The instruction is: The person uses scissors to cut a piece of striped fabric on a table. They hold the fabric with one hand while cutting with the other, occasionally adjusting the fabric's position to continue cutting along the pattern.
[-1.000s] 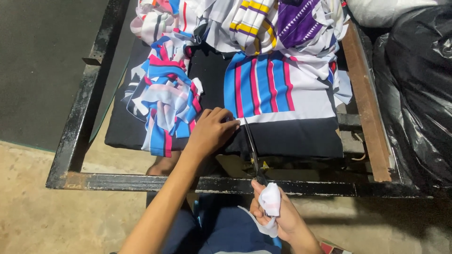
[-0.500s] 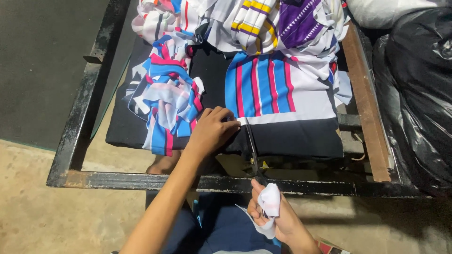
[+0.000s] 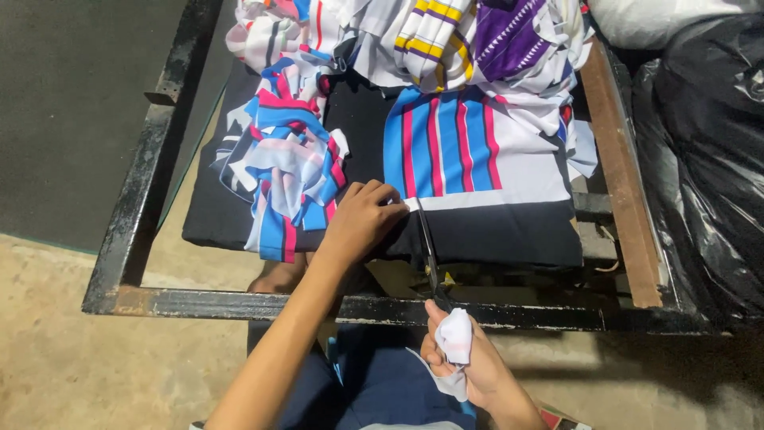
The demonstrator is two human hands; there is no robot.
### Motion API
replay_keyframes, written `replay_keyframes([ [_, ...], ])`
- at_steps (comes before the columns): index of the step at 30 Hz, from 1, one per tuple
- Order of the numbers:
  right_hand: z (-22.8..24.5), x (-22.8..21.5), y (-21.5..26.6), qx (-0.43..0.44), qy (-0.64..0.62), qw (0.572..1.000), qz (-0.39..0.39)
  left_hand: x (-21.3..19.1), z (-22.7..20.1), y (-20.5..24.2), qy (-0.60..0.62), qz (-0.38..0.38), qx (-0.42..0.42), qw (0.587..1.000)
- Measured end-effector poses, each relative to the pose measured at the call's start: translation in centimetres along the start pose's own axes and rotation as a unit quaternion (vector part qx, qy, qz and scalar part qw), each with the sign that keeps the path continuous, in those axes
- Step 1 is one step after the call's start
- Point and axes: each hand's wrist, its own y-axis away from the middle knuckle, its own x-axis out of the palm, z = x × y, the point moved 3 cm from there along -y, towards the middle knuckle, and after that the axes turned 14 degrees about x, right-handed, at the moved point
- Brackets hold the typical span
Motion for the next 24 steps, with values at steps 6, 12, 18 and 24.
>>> replay_keyframes([
  [6, -0.7, -0.8, -1.1, 0.023, -0.043, 0.996, 0.074, -0.1, -0.1, 0.0, 0.000, -0.011, 0.001, 1.000],
  [12, -0.9, -1.2, -1.4, -0.021, -0.057, 0.997, 0.047, 0.1, 0.1, 0.0, -0.004, -0.007, 0.003, 1.000],
  [18, -0.8, -0.3, -0.8, 0.000, -0.012, 0.998, 0.057, -0.1, -0.1, 0.0, 0.007, -0.010, -0.005, 1.000],
  [24, -0.8, 0.2, -1.5, 0.008, -0.057, 0.998, 0.034, 0.0, 0.0, 0.0, 0.003, -0.011, 0.004, 1.000],
])
